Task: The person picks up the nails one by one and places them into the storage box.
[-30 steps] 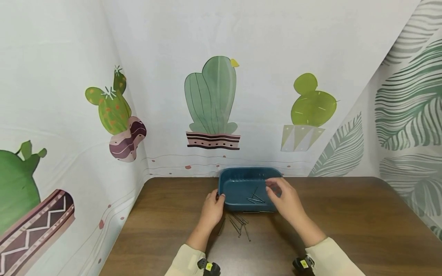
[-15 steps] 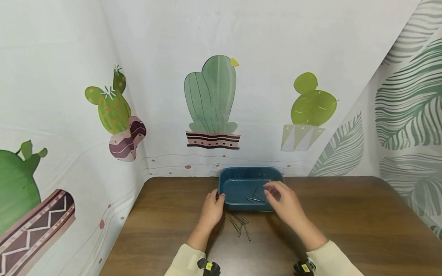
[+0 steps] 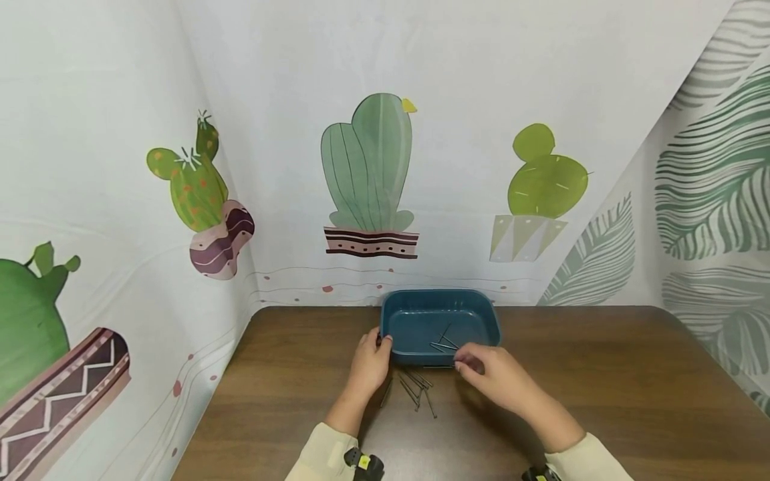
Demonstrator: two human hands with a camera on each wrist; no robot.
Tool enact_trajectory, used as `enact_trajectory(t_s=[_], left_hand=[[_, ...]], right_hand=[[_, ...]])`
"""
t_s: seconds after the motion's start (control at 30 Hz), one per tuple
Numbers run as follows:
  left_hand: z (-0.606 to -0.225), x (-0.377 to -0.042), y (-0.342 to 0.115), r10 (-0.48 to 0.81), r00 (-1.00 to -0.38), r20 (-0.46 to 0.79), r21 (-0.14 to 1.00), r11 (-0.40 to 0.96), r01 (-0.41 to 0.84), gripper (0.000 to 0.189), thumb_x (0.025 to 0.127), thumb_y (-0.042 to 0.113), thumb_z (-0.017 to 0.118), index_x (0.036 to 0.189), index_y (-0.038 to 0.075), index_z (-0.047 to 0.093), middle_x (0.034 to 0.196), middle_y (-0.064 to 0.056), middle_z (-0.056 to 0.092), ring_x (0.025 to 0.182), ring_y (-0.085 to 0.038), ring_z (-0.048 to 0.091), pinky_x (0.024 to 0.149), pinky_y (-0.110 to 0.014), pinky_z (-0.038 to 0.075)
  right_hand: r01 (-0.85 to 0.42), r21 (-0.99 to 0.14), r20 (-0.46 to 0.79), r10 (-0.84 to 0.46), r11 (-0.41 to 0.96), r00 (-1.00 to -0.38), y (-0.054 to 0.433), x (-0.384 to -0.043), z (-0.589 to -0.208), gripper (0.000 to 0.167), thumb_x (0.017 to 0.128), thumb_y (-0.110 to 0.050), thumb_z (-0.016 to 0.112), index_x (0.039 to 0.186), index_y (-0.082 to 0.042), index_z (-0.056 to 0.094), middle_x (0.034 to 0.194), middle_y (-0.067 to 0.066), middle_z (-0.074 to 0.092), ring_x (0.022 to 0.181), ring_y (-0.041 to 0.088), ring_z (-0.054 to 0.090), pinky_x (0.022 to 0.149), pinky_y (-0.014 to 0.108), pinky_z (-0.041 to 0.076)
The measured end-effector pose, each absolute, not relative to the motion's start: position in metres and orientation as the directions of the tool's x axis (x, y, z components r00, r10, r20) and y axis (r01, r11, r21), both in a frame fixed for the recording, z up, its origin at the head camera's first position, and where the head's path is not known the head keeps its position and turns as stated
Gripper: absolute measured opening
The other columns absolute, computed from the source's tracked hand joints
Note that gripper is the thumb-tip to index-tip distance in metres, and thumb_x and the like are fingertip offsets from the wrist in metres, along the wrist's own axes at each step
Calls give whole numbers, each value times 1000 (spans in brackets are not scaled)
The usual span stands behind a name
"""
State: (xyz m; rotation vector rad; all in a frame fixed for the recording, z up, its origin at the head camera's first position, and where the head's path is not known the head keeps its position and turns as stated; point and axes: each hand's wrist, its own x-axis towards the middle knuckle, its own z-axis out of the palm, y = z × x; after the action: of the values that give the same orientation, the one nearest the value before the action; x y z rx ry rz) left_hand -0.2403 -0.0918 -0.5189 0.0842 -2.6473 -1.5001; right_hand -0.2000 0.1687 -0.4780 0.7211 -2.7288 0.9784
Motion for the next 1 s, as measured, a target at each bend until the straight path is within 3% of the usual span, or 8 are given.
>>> enact_trajectory(t_s=[0.3, 0.67, 1.0], left_hand=[[-519, -241, -92, -90, -994, 66, 854, 521, 10, 45, 104, 28, 49, 138, -2, 56, 123, -19, 62, 118, -36, 60, 101, -55, 47], [-518, -240, -90, -80, -994, 73, 856, 517, 21, 46, 105, 29, 48, 139, -2, 56, 121, -18, 62, 119, -35, 59, 102, -55, 46], [-520, -241, -91, -72, -995, 68, 851, 524, 20, 52, 107, 36, 45, 143, -1, 53, 131, -22, 60, 129, -39, 55, 109, -58, 43]], right_hand=[[-468, -498, 178, -442, 730, -879, 170, -194, -486, 16, 94, -16, 68, 106, -7, 74, 99, -1, 76, 88, 12, 72, 80, 33, 59], [-362, -390, 118, -344, 847, -931, 170, -187, -493, 37, 89, -19, 74, 120, -1, 70, 108, 8, 70, 98, 24, 69, 88, 45, 57], [-359, -316, 115, -340, 878, -933, 169, -186, -499, 45, 87, -23, 75, 123, 4, 68, 111, 13, 63, 101, 28, 64, 90, 47, 55]])
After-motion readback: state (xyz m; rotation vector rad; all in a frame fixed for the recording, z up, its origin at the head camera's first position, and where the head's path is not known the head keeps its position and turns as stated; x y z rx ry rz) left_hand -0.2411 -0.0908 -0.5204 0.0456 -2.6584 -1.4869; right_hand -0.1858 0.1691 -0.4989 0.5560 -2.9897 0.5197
